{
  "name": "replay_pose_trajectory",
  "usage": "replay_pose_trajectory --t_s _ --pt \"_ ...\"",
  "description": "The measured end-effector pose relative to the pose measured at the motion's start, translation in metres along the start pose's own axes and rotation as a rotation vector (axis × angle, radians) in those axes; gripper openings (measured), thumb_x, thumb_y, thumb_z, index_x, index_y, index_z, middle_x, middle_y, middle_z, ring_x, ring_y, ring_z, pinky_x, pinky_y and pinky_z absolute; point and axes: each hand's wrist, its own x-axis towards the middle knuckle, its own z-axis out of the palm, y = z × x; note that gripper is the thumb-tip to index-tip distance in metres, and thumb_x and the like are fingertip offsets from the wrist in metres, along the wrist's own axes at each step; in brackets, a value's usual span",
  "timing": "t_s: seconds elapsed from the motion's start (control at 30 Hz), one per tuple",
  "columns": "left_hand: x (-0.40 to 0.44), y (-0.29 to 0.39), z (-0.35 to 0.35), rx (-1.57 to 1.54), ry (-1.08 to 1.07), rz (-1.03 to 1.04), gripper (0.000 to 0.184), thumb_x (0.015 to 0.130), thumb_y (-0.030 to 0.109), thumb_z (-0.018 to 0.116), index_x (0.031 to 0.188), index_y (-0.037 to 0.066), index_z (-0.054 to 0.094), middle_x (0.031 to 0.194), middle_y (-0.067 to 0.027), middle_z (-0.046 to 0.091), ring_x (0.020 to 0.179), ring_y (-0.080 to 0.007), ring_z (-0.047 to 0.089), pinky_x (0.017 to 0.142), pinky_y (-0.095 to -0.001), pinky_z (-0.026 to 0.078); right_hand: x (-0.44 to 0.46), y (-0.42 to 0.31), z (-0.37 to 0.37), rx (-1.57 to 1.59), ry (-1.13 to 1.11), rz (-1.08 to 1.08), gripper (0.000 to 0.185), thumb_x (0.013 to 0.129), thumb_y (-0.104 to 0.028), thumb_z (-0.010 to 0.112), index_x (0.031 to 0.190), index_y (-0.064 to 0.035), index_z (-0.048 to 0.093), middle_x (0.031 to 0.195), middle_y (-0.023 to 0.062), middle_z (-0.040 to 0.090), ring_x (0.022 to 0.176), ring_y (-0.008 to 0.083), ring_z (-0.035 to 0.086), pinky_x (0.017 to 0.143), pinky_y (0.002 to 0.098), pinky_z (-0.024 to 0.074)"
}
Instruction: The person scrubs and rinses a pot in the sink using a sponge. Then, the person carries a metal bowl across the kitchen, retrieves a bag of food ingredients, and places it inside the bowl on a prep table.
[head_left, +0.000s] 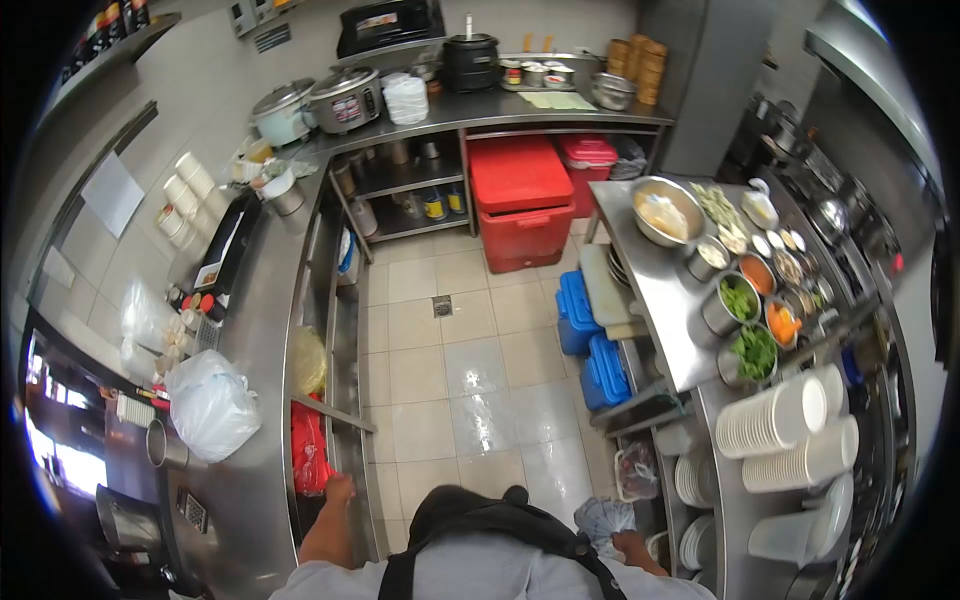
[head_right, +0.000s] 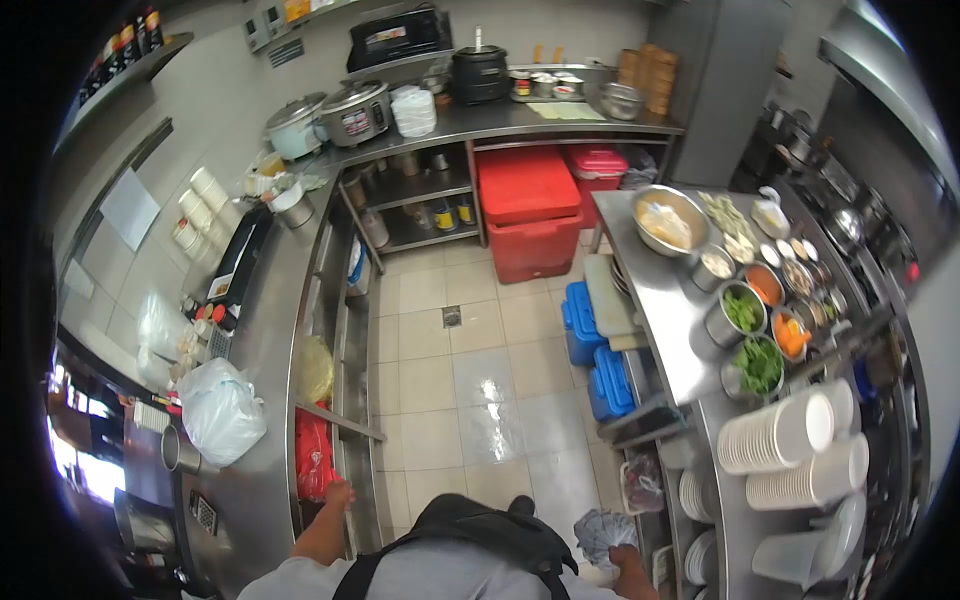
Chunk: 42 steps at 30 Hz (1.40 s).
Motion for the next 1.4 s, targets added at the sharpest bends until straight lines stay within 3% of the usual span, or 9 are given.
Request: replay_pose_trajectory --t_s 0.07,0.4,0.53,0.57,0.63,0.73,0.9,1.17,1.4 --pt "0.005 -0.039 -0.005 -0.023 -0.067 -0.15 0.024 0.084 0.028 0.054 0.08 0.005 0.062 0.062 -0.0094 0.06 0.042 -0.0236 0.054 0.036 -0.0406 0.044 0.036 -0.028 -0.062 0.095 -0.074 0.153 0.057 0.088 -0.044 0.036 0.121 -0.0022 0.056 0.13 0.021 0.049 0.12 0.0364 0.047 0.103 0.0437 0.0359" --pt "0.072 -0.027 0.053 0.094 -0.519 -0.48 0.013 0.082 0.017 0.058 0.086 0.005 0.059 0.067 -0.0082 0.057 0.055 -0.0224 0.056 0.049 -0.0389 0.047 0.173 -0.127 -0.257 -0.053 0.259 0.079 0.041 0.089 -0.033 0.034 0.104 -0.0098 0.065 0.115 0.0199 0.059 0.109 0.0379 0.054 0.096 0.0457 0.041" --pt "0.213 0.074 0.067 -0.398 -0.649 -0.079 0.012 0.081 0.012 0.06 0.091 0.005 0.058 0.07 -0.0064 0.056 0.061 -0.0204 0.056 0.055 -0.037 0.048 0.203 -0.152 -0.291 0.003 0.155 0.141 0.046 0.086 -0.038 0.037 0.108 -0.0078 0.065 0.12 0.0196 0.057 0.114 0.038 0.051 0.099 0.0459 0.0384" --pt "0.261 0.11 0.088 0.208 -0.434 0.123 0.025 0.082 0.027 0.056 0.094 0.008 0.066 0.095 -0.0153 0.067 0.086 -0.028 0.065 0.071 -0.0455 0.052 0.214 -0.152 -0.295 0.019 0.108 0.141 0.05 0.084 -0.041 0.037 0.111 -0.0076 0.064 0.123 0.0196 0.055 0.117 0.0382 0.049 0.101 0.0459 0.0368" --pt "0.337 0.195 0.105 0.306 -0.123 0.302 0.03 0.085 0.029 0.051 0.083 0.003 0.065 0.087 -0.0165 0.065 0.072 -0.0287 0.062 0.067 -0.0425 0.05 0.201 -0.189 -0.323 0.047 0.066 0.231 0.051 0.085 -0.041 0.036 0.111 -0.0054 0.063 0.122 0.022 0.055 0.116 0.0387 0.05 0.1 0.0466 0.0378" --pt "0.29 0.403 0.094 -0.325 -0.1 0.196 0.014 0.086 0.013 0.052 0.084 0.003 0.062 0.074 -0.0092 0.062 0.065 -0.0165 0.058 0.058 -0.0302 0.05 0.235 -0.203 -0.337 -0.084 -0.04 0.106 0.051 0.088 -0.038 0.035 0.115 -0.0027 0.06 0.121 0.0227 0.056 0.114 0.0379 0.052 0.097 0.0481 0.0403" --pt "0.333 0.521 0.137 -0.142 -0.193 0.529 0.011 0.087 0.013 0.055 0.09 0.003 0.059 0.069 -0.0028 0.059 0.061 -0.0129 0.057 0.053 -0.0267 0.047 0.306 -0.209 -0.367 -0.252 -0.185 -0.077 0.044 0.087 -0.031 0.039 0.114 -0.0037 0.061 0.122 0.0217 0.056 0.113 0.0353 0.054 0.094 0.047 0.0433" --pt "0.364 0.518 0.147 0.812 -0.742 -0.169 0.03 0.086 0.031 0.057 0.1 0.005 0.059 0.081 -0.007 0.064 0.068 -0.0216 0.064 0.059 -0.0405 0.051 0.459 -0.283 -0.457 0.239 -0.189 0.222 0.042 0.079 -0.024 0.052 0.115 -0.0048 0.063 0.126 0.0192 0.054 0.119 0.0311 0.052 0.099 0.0406 0.0408" --pt "0.413 0.677 0.232 0.496 -0.361 0.158 0.041 0.081 0.025 0.064 0.114 0.003 0.052 0.092 -0.011 0.061 0.062 -0.0231 0.061 0.057 -0.039 0.049 0.57 -0.357 -0.625 0.525 0.348 0.2 0.052 0.083 -0.046 0.047 0.091 0.0002 0.068 0.099 0.0251 0.063 0.097 0.0392 0.06 0.086 0.0448 0.0465"
